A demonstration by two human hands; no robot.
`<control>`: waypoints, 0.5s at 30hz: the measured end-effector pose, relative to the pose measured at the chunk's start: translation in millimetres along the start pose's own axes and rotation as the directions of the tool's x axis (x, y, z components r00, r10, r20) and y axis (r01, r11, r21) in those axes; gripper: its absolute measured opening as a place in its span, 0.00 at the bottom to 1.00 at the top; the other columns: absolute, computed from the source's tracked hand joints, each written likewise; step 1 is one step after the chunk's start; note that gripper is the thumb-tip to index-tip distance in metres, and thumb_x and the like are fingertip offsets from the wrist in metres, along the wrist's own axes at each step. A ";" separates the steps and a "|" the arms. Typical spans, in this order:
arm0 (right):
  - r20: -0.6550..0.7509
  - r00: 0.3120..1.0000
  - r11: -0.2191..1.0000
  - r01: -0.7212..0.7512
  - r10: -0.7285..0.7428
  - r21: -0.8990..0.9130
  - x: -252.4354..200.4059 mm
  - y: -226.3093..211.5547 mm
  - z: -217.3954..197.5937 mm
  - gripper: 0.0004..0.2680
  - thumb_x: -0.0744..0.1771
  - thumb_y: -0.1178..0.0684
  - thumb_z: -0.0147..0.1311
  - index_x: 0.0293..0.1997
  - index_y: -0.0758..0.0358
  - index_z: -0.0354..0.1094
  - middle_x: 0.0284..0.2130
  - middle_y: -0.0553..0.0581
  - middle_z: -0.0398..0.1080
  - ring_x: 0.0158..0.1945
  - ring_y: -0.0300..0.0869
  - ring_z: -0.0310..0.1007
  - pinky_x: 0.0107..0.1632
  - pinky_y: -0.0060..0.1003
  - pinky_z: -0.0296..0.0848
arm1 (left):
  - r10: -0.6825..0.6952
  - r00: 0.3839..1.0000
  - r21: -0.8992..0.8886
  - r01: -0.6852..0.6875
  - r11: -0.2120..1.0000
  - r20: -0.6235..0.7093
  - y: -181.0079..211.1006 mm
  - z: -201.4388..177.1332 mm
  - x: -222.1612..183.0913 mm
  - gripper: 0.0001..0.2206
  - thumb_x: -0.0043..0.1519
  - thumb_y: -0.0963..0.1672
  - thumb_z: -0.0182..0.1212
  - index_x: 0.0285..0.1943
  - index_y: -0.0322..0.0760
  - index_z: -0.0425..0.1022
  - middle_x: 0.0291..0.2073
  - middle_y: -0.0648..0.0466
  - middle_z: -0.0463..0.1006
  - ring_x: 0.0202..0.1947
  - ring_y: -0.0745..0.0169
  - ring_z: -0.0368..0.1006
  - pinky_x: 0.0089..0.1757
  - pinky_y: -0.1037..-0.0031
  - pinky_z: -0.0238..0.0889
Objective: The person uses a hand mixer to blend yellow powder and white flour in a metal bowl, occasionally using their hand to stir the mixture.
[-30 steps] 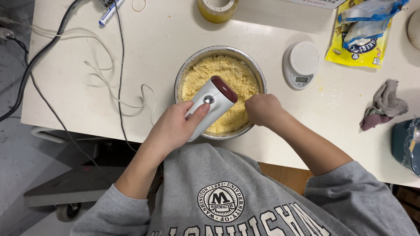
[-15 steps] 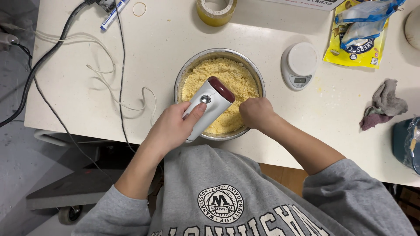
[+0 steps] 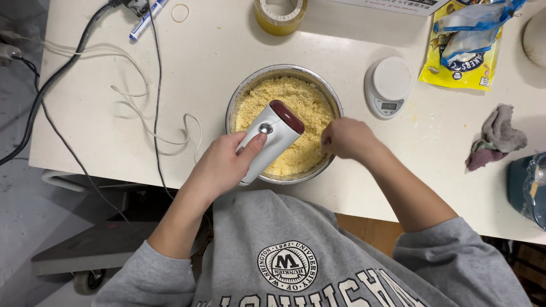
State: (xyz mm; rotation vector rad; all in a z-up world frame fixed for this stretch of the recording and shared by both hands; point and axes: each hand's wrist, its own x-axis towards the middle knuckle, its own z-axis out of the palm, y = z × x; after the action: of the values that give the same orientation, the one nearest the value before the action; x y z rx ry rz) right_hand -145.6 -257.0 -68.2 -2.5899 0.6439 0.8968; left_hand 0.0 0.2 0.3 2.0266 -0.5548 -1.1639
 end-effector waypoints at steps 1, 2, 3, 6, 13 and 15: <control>0.039 0.999 0.993 0.006 -0.002 -0.117 -0.4 -3.0 3.4 0.05 0.61 0.49 0.62 0.35 0.51 0.80 0.31 0.55 0.79 0.36 0.48 0.78 0.41 0.46 0.77 | -0.002 1.000 -0.009 0.002 1.000 0.005 2.4 0.2 -0.8 0.27 0.63 0.59 0.51 0.38 0.33 0.80 0.15 0.53 0.72 0.17 0.64 0.71 0.25 0.70 0.64; 0.039 0.999 0.993 0.005 -0.001 -0.117 0.3 -7.3 6.2 0.05 0.61 0.49 0.62 0.35 0.51 0.80 0.31 0.55 0.79 0.36 0.48 0.78 0.41 0.46 0.77 | -0.001 1.000 -0.009 0.001 1.000 0.006 -0.6 0.8 1.0 0.27 0.63 0.59 0.51 0.38 0.33 0.80 0.15 0.53 0.72 0.17 0.64 0.71 0.25 0.70 0.64; 0.065 0.998 0.984 -0.015 0.027 -0.178 0.6 -11.9 9.7 0.05 0.61 0.49 0.62 0.34 0.54 0.80 0.32 0.57 0.79 0.37 0.49 0.78 0.41 0.46 0.77 | 0.041 0.999 -0.003 -0.041 0.999 -0.011 -4.0 1.8 1.8 0.28 0.63 0.59 0.51 0.37 0.32 0.80 0.16 0.55 0.74 0.18 0.66 0.73 0.25 0.71 0.65; 0.063 0.997 0.963 -0.028 0.046 -0.267 8.2 -13.0 31.3 0.06 0.61 0.51 0.61 0.34 0.59 0.79 0.32 0.60 0.78 0.38 0.51 0.79 0.42 0.46 0.78 | 0.051 0.999 0.002 -0.051 0.999 -0.019 -2.0 0.3 0.1 0.28 0.64 0.59 0.50 0.37 0.32 0.80 0.15 0.54 0.74 0.18 0.66 0.73 0.25 0.71 0.65; 0.049 0.999 0.958 -0.009 0.024 -0.288 10.5 -12.8 34.8 0.05 0.63 0.55 0.57 0.35 0.62 0.78 0.32 0.61 0.78 0.38 0.52 0.80 0.42 0.46 0.78 | -0.018 1.000 0.023 0.018 1.000 -0.001 2.0 -1.4 -1.5 0.28 0.63 0.60 0.49 0.38 0.33 0.81 0.14 0.53 0.73 0.17 0.64 0.73 0.24 0.70 0.65; 0.046 0.999 0.973 -0.008 0.020 -0.233 2.3 -17.6 13.6 0.05 0.63 0.54 0.56 0.36 0.60 0.78 0.32 0.60 0.78 0.37 0.51 0.79 0.41 0.47 0.78 | -0.016 1.000 0.009 0.016 1.000 -0.001 3.0 -2.6 -1.8 0.27 0.63 0.60 0.49 0.39 0.35 0.80 0.14 0.53 0.73 0.17 0.64 0.72 0.24 0.70 0.65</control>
State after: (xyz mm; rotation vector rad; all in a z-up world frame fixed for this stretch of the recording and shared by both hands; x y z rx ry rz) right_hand -141.7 -236.9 -77.2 -2.7605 0.5751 1.0953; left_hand 1.2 0.5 4.4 2.0428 -0.5451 -1.1721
